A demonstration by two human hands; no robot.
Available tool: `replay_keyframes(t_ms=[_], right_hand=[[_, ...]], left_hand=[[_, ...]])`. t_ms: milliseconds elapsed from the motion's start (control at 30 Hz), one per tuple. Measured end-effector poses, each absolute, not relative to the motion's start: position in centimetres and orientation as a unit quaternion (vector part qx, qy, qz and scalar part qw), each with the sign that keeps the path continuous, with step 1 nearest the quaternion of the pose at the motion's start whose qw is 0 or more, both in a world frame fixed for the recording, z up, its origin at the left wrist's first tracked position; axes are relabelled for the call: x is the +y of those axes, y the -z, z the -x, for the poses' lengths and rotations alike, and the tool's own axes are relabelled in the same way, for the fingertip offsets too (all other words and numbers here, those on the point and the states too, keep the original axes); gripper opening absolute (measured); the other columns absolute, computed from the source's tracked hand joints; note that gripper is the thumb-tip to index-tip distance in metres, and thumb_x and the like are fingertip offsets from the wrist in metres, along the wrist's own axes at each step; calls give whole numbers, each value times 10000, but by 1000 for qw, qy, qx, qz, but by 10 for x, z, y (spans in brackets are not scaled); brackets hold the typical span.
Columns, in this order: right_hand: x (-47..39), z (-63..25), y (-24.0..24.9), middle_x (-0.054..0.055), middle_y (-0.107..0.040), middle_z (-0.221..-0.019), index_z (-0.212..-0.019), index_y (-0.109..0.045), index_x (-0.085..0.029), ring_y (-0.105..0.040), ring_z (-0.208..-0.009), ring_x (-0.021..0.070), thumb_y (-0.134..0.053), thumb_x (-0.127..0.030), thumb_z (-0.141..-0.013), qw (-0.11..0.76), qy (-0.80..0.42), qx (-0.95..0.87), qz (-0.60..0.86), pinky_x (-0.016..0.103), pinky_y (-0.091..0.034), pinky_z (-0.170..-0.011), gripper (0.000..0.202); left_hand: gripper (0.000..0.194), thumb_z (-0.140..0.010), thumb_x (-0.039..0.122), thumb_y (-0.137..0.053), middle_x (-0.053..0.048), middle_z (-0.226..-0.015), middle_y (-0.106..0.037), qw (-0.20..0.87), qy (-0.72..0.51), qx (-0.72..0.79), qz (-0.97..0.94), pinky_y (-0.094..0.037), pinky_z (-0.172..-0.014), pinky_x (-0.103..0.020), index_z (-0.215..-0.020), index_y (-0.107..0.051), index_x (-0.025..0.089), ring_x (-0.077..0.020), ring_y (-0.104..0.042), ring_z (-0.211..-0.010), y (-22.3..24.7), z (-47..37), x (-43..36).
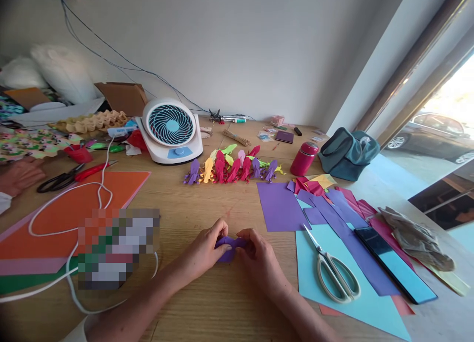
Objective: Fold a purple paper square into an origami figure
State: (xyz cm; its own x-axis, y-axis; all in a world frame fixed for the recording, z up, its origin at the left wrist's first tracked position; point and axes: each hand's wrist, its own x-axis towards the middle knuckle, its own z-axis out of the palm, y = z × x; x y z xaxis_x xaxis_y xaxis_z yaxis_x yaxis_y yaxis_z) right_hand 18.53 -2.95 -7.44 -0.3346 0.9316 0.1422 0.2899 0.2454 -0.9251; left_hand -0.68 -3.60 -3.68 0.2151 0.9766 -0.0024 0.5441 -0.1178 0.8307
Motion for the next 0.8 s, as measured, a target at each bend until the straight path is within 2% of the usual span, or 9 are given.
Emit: replay_keyframes(t_ms=[100,200,467,800], right_hand=[[-32,-187,72,19,-666,-919,-1075,-617,-221,-549,-721,145,-572,-137,-850,347,-382,-733,443,273,-438,-670,244],[-34,-188,67,16,-670,-917,-1056,-627,-228,-566,-735,147,-551,-114,-854,333,-357,-757,434,267,-440,-679,244],[-34,-192,58,29,-675,-971,-1028,-658,-237,-628,-865,168,-505,-39,-834,302,-355,-785,408,257,-451,-738,317],[-32,-191,61,15,-681,-908,-1001,-673,-248,-605,-794,169,-553,-46,-817,291,-319,-799,418,267,-426,-706,298]], left_hand=[[214,-790,66,-599,48,-736,-500,340,-283,540,-716,-321,-664,-246,-783,-437,207,-136,-476,-700,40,7,-38],[197,-791,68,-616,17,-827,-546,323,-291,520,-735,-364,-733,-251,-744,-471,192,-153,-525,-803,43,10,-40],[126,-801,72,-631,3,-869,-629,364,-283,503,-731,-403,-781,-255,-806,-607,196,-165,-595,-861,37,12,-40],[172,-750,57,-670,-1,-945,-643,372,-253,493,-744,-427,-832,-262,-845,-648,199,-172,-607,-919,34,17,-38]])
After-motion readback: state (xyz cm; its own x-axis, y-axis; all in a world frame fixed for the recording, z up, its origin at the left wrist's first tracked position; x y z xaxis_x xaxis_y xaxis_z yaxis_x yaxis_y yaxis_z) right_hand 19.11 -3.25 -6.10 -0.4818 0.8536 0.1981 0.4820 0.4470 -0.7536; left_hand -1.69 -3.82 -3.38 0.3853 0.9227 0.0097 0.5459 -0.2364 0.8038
